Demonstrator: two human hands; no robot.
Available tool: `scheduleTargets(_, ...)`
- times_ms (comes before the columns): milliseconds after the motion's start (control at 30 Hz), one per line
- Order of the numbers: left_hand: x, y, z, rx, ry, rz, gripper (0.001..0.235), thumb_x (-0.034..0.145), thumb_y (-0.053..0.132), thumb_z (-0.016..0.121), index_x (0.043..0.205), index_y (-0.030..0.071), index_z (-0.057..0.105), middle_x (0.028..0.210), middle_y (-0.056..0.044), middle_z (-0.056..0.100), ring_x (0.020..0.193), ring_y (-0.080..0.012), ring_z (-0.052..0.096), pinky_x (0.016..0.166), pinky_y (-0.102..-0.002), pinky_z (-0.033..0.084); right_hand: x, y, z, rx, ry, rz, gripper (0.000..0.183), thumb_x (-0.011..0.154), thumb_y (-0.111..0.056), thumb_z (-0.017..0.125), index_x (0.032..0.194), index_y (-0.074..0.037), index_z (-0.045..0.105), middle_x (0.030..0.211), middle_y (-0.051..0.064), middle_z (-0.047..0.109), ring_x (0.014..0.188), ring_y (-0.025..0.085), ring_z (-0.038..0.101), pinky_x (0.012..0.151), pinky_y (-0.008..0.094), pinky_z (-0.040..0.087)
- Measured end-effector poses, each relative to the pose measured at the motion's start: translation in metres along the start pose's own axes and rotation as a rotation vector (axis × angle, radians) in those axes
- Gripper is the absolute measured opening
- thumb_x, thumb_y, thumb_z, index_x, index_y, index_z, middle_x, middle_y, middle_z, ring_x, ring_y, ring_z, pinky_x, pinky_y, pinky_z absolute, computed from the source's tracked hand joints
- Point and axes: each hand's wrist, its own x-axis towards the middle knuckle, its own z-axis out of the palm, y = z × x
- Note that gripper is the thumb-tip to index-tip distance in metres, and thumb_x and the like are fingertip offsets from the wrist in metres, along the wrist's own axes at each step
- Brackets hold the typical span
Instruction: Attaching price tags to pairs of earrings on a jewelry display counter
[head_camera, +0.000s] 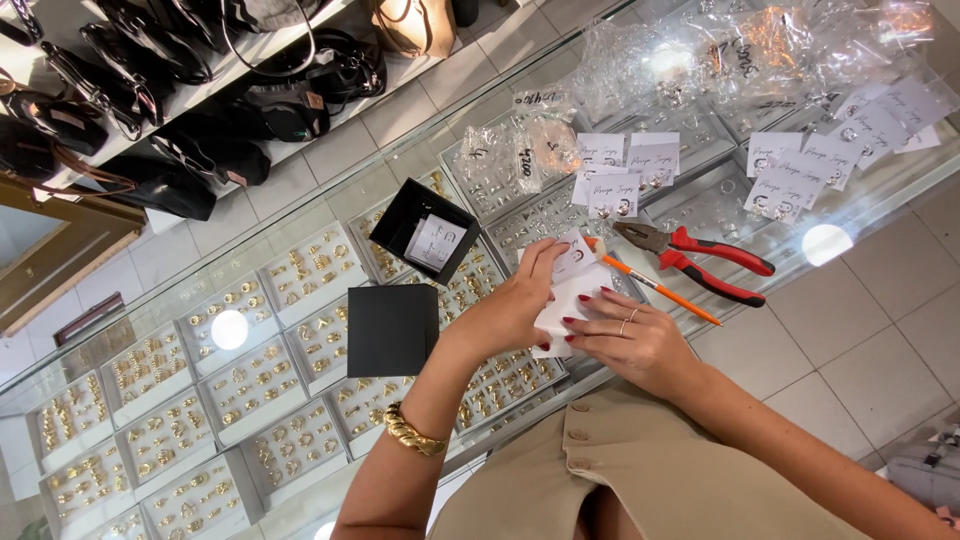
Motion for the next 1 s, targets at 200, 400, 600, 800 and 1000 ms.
scheduleTargets(200,0.001,-0.001,0.001,0.0,0.013,0.006,0.121,0.053,-0.013,0.092,0.151,-0.006,0.021,0.154,-0.036,0.019,0.106,-0.0536,0.066,0.097,-0.055,0.057,0.001,-0.001,0.003,0.057,-0.018,0.138,0.005,0.083,-0.017,0.082,0.084,-0.02,0.078,0.103,-0.004,0.081,0.11,0.026,0.073,0.106,0.051,0.048)
scheduleTargets(400,0.0,0.006,-0.004,0.044,0.037,0.028,0.127,0.047,-0.01,0.094,0.152,-0.005,0.021,0.154,-0.034,0.02,0.115,-0.0592,0.059,0.102,-0.058,0.053,-0.009,0.008,0.008,0.104,-0.121,0.175,0.011,0.083,-0.019,0.082,0.09,-0.02,0.074,0.106,-0.003,0.075,0.113,0.027,0.069,0.111,0.058,0.04)
scheduleTargets(600,-0.004,0.002,-0.008,0.031,0.045,0.026,0.129,0.049,0.009,0.096,0.154,-0.003,0.023,0.157,-0.03,0.022,0.13,-0.06,0.047,0.113,-0.062,0.041,-0.01,0.02,-0.001,0.375,-0.063,0.359,0.005,0.088,-0.018,0.078,0.093,-0.015,0.076,0.101,0.0,0.076,0.105,0.025,0.071,0.105,0.052,0.043)
scheduleTargets(800,0.01,-0.013,-0.008,-0.087,0.31,0.047,0.055,0.084,0.008,0.079,0.134,0.002,0.057,0.134,-0.019,0.058,0.121,-0.0418,0.064,0.104,-0.049,0.05,-0.005,0.035,-0.011,0.617,0.176,0.682,0.015,0.082,0.003,0.081,0.094,0.0,0.073,0.095,0.013,0.076,0.094,0.019,0.072,0.097,0.036,0.054)
scheduleTargets(1000,0.001,0.013,-0.01,-0.591,0.454,0.073,0.035,0.088,-0.005,0.07,0.122,0.005,0.071,0.119,-0.01,0.065,0.093,-0.0227,0.075,0.088,-0.035,0.063,0.05,0.0,-0.045,0.747,0.223,0.75,0.046,0.081,0.006,0.081,0.104,-0.007,0.043,0.09,0.014,0.074,0.085,0.018,0.069,0.088,0.033,0.056)
